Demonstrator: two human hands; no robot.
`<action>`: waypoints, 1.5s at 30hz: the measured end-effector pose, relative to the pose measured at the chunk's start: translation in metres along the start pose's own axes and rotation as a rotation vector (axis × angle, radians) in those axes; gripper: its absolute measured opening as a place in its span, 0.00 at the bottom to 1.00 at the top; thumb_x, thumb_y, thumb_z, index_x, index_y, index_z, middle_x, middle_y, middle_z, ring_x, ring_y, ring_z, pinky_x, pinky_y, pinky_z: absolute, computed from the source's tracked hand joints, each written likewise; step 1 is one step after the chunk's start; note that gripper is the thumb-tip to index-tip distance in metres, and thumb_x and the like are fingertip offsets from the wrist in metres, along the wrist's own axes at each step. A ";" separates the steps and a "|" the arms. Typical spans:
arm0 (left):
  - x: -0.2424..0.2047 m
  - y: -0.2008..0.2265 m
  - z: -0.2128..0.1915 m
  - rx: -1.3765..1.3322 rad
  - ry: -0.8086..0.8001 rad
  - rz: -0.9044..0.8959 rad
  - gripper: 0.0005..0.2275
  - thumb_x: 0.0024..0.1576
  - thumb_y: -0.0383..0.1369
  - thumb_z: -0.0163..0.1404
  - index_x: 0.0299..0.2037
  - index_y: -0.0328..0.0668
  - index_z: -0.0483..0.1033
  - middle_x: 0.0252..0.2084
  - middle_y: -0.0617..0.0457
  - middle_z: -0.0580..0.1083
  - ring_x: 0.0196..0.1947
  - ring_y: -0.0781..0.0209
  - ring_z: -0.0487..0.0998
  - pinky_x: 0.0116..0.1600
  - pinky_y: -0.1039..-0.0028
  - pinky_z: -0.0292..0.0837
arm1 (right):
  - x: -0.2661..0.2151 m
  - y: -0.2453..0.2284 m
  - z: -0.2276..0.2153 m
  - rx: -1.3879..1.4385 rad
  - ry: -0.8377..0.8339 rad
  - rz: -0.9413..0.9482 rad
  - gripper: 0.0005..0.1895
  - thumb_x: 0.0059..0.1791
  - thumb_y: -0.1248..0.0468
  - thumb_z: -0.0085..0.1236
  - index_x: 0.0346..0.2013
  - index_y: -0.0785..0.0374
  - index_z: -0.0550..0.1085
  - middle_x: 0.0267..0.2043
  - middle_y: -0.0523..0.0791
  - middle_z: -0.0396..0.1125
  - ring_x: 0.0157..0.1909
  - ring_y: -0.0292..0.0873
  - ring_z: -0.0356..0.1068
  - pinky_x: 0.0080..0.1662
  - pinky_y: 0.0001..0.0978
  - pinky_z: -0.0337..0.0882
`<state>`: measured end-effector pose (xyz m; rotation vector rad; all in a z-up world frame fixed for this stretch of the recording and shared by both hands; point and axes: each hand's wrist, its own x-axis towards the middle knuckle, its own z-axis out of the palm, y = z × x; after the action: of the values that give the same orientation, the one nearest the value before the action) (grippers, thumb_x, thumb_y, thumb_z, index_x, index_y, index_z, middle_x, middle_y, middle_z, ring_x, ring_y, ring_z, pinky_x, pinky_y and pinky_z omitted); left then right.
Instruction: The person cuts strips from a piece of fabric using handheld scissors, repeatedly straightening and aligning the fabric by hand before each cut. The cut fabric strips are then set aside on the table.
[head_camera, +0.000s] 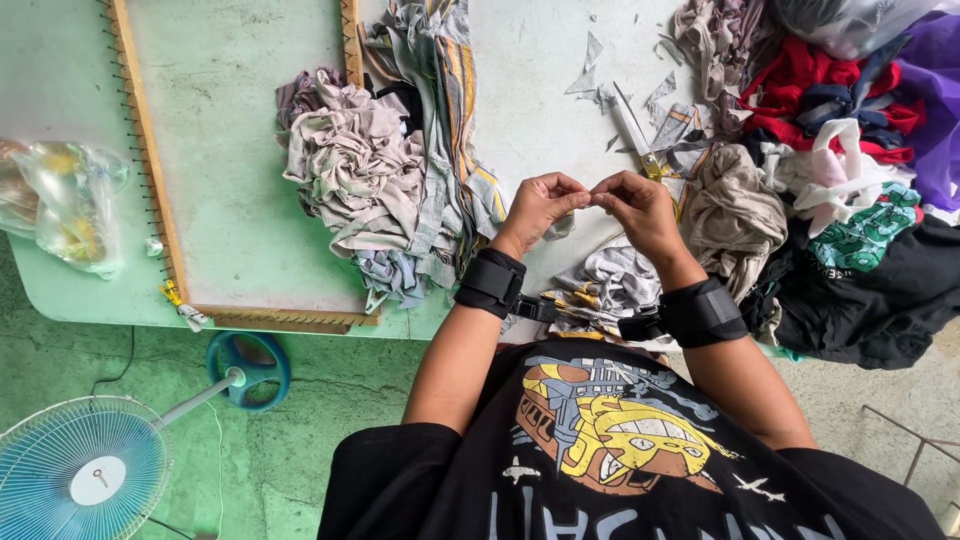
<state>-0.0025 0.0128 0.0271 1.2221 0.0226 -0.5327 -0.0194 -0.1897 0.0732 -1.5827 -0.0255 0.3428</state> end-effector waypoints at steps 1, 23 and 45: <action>0.000 0.003 0.001 0.001 -0.001 0.000 0.06 0.57 0.28 0.61 0.41 0.35 0.82 0.37 0.53 0.81 0.39 0.68 0.81 0.48 0.77 0.77 | 0.002 0.004 -0.002 0.001 0.001 -0.001 0.06 0.54 0.67 0.59 0.44 0.66 0.76 0.41 0.40 0.73 0.41 0.29 0.69 0.44 0.19 0.70; 0.001 0.001 0.005 0.150 0.125 0.109 0.05 0.56 0.26 0.61 0.38 0.33 0.83 0.34 0.52 0.82 0.34 0.71 0.79 0.42 0.78 0.76 | 0.000 -0.024 0.011 -0.488 0.149 -0.044 0.07 0.50 0.67 0.64 0.40 0.67 0.81 0.32 0.45 0.72 0.32 0.34 0.68 0.36 0.27 0.68; 0.024 -0.021 -0.008 -0.058 -0.014 -0.289 0.14 0.64 0.39 0.53 0.48 0.34 0.80 0.34 0.59 0.77 0.25 0.76 0.63 0.30 0.83 0.60 | 0.004 -0.037 0.014 -0.692 0.158 -0.422 0.07 0.52 0.72 0.62 0.44 0.66 0.76 0.39 0.48 0.72 0.39 0.48 0.73 0.41 0.36 0.73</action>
<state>0.0124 0.0062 -0.0018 1.1650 0.2039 -0.7867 -0.0114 -0.1737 0.1084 -2.2232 -0.3850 -0.1479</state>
